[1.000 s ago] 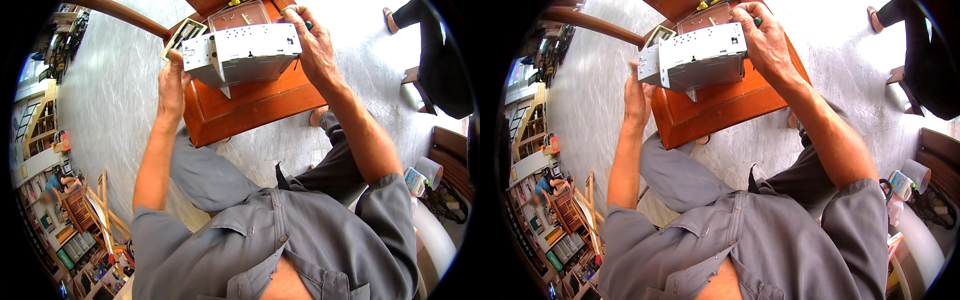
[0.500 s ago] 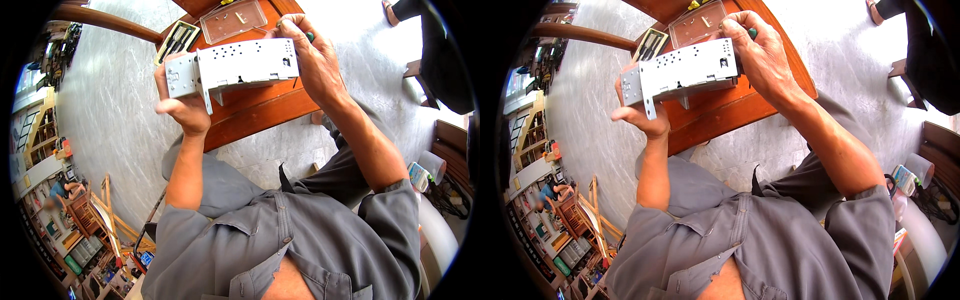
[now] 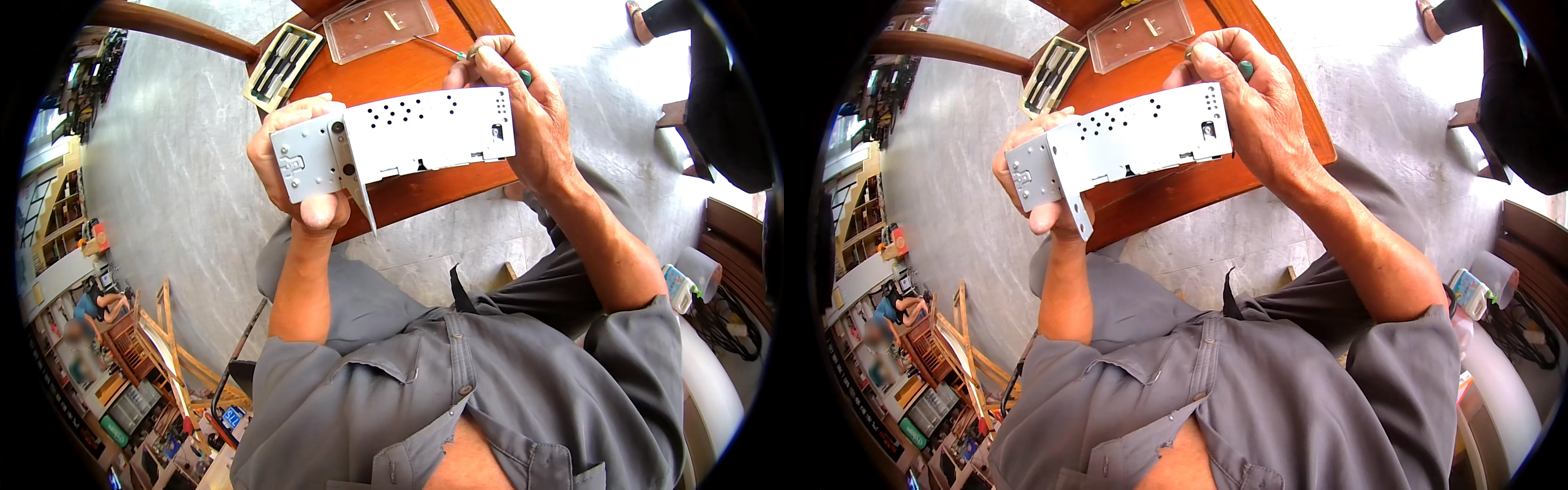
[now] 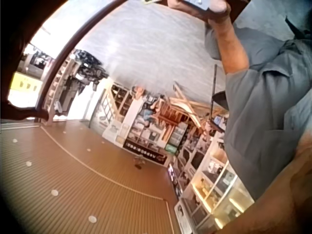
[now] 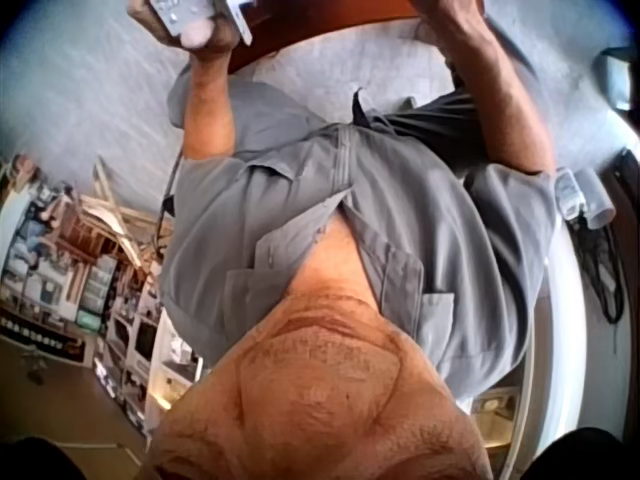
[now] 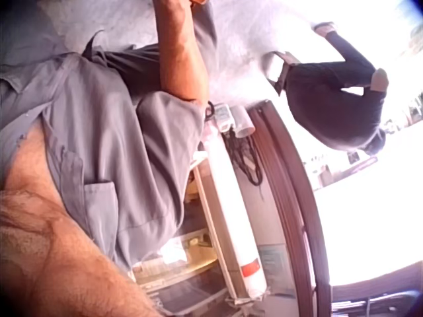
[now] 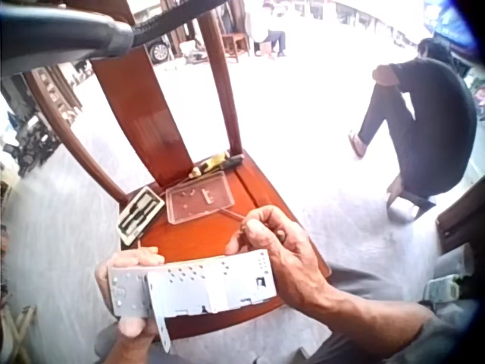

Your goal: The person uses a screwdriver to remove screws from the casing of a white electronic device. They then use a small metal tool to adjust internal components and a knob on the device's faceplate. The person continues to manipulate the device and its parts on a wooden table.

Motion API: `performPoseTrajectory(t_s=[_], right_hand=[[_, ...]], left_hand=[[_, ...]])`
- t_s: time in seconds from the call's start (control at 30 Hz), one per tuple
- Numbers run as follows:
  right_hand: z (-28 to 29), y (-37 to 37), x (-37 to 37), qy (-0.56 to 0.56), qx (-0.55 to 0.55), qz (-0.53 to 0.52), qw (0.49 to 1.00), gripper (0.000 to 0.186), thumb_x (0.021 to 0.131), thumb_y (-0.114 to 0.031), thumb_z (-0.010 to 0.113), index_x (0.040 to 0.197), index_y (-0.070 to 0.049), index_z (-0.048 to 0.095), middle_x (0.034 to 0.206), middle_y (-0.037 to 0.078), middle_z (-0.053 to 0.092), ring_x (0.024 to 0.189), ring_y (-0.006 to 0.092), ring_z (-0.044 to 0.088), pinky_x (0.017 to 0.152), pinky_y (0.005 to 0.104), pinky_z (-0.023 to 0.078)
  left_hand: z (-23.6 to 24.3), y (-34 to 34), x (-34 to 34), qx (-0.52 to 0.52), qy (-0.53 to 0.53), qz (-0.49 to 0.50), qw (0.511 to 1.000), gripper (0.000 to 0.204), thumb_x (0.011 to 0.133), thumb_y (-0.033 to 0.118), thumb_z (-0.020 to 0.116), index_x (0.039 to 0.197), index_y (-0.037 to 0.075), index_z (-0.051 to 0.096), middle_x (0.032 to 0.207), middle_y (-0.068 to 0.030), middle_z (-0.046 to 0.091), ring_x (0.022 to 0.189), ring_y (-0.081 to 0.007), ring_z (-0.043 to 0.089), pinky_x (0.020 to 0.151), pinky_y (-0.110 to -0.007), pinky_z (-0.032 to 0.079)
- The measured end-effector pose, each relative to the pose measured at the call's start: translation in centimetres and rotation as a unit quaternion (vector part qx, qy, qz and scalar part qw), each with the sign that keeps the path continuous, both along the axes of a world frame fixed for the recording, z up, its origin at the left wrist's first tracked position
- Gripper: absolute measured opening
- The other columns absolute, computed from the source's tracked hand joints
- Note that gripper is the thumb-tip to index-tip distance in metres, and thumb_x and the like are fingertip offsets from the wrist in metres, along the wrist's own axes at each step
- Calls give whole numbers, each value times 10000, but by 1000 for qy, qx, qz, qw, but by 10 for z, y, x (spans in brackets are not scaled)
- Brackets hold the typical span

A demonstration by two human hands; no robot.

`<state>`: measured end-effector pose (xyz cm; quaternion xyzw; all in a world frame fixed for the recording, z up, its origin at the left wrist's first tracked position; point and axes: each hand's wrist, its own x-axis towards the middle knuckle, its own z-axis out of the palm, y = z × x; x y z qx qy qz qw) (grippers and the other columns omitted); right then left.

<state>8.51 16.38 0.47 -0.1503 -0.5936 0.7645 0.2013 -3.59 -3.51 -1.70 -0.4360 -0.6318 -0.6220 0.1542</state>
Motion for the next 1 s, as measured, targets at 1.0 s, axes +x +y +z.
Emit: performPoseTrajectory(t_s=[1.0], right_hand=[[-7, 1, 11, 5, 7, 27, 1000, 347, 1081, -429, 521, 1148, -92, 564, 944, 76, 732, 817, 77, 717, 718, 237, 623]], left_hand=[[0, -2, 2, 8, 50, -46, 998, 991, 800, 919, 413, 1219, 22, 422, 1058, -189, 657, 982, -279, 695, 970, -540, 560]])
